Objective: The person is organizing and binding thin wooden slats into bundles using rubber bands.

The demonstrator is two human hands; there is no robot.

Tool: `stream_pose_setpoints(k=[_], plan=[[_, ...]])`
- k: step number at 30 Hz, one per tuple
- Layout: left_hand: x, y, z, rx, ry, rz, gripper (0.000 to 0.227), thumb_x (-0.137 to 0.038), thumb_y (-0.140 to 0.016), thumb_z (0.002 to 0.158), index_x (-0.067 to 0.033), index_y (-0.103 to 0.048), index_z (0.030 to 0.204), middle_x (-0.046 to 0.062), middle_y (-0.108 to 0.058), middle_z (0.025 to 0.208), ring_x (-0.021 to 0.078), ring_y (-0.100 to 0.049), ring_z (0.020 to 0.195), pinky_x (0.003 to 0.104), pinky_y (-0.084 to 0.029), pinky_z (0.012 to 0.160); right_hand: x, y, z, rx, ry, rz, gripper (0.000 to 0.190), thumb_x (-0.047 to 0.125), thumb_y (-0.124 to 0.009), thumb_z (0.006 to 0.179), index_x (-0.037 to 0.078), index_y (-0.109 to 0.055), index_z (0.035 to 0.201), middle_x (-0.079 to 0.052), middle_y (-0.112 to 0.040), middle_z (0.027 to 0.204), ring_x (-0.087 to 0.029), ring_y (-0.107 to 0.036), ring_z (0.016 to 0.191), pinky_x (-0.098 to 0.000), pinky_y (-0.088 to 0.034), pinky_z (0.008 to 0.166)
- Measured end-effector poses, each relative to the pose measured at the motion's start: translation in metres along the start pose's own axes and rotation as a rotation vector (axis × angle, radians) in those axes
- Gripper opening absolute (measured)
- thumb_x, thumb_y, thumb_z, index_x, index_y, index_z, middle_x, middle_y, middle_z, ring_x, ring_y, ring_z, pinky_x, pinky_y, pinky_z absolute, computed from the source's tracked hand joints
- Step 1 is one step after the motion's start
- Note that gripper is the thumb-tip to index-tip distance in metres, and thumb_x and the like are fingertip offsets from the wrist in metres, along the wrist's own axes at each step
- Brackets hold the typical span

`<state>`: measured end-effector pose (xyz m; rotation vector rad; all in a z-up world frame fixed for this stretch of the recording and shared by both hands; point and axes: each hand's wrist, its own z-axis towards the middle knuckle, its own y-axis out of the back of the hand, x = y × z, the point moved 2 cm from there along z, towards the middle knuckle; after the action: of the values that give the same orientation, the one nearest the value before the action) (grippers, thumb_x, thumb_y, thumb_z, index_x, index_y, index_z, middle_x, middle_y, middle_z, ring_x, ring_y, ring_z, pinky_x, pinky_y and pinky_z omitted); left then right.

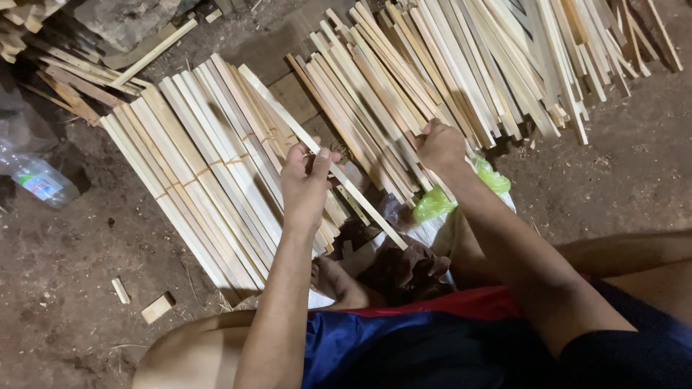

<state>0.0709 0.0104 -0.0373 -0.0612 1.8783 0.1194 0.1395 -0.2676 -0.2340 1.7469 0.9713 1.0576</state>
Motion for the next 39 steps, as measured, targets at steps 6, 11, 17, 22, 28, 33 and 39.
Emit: stream_pose_setpoints(k=[6,11,17,22,28,33,39], plan=[[0.005,-0.004,0.001,-0.008,0.026,-0.017,0.039,-0.016,-0.056,0.104,0.0038,-0.05,0.137,0.02,-0.071,0.102,0.0241,-0.074,0.087,0.028,-0.06,0.062,-0.004,-0.004,0.004,0.001,-0.017,0.117,0.023,0.031,-0.063,0.086,0.015,-0.07,0.101,-0.012,-0.075,0.085,-0.035,-0.074,0.091,-0.0458,-0.059,0.083],[0.012,-0.004,0.004,-0.01,0.051,-0.068,0.04,-0.014,-0.057,0.102,0.0056,-0.05,0.137,0.024,-0.071,0.103,0.0269,-0.073,0.086,0.036,-0.064,0.064,0.005,0.012,-0.008,0.023,-0.019,0.183,0.015,0.028,-0.061,0.086,0.017,-0.064,0.096,-0.016,-0.073,0.089,-0.041,-0.072,0.097,-0.0486,-0.057,0.086],[0.008,-0.005,0.004,-0.011,0.067,-0.037,0.04,-0.013,-0.057,0.102,0.0052,-0.051,0.137,0.024,-0.071,0.103,0.0267,-0.074,0.087,0.036,-0.064,0.064,0.013,0.03,-0.022,0.039,-0.001,0.173,0.016,0.024,-0.062,0.088,0.017,-0.071,0.1,-0.016,-0.075,0.091,-0.041,-0.072,0.096,-0.048,-0.058,0.084],[0.005,0.0,0.002,-0.016,0.076,-0.06,0.04,-0.014,-0.057,0.102,0.0051,-0.051,0.137,0.022,-0.071,0.103,0.0253,-0.072,0.088,0.037,-0.064,0.069,0.013,0.056,-0.02,0.14,0.042,0.401,0.024,0.03,-0.074,0.086,0.018,-0.077,0.106,-0.019,-0.075,0.094,-0.037,-0.074,0.089,-0.0465,-0.06,0.071],[-0.007,0.007,0.0,0.011,0.064,0.002,0.041,-0.018,-0.058,0.102,0.0015,-0.053,0.138,0.021,-0.071,0.111,0.0258,-0.074,0.096,0.035,-0.062,0.073,0.07,0.124,-0.075,0.623,0.259,0.923,0.034,0.018,-0.082,0.081,0.001,-0.075,0.11,-0.016,-0.071,0.093,-0.022,-0.065,0.087,-0.0329,-0.059,0.073],[0.0,0.012,0.005,-0.012,0.015,0.005,0.034,-0.025,-0.065,0.1,-0.0008,-0.059,0.124,0.014,-0.069,0.105,0.0211,-0.065,0.096,0.034,-0.061,0.075,0.096,0.117,-0.097,0.927,0.451,0.726,0.043,0.018,-0.086,0.078,-0.003,-0.075,0.113,-0.024,-0.075,0.096,-0.027,-0.067,0.09,-0.0368,-0.062,0.073],[-0.007,0.016,0.0,0.017,0.028,0.045,0.032,-0.024,-0.065,0.1,-0.0025,-0.06,0.123,0.017,-0.072,0.111,0.0224,-0.066,0.1,0.037,-0.06,0.076,0.096,0.089,-0.09,0.952,0.523,0.601,0.061,0.032,-0.088,0.077,-0.001,-0.07,0.125,-0.033,-0.066,0.125,-0.046,-0.061,0.121,-0.0449,-0.062,0.081]])
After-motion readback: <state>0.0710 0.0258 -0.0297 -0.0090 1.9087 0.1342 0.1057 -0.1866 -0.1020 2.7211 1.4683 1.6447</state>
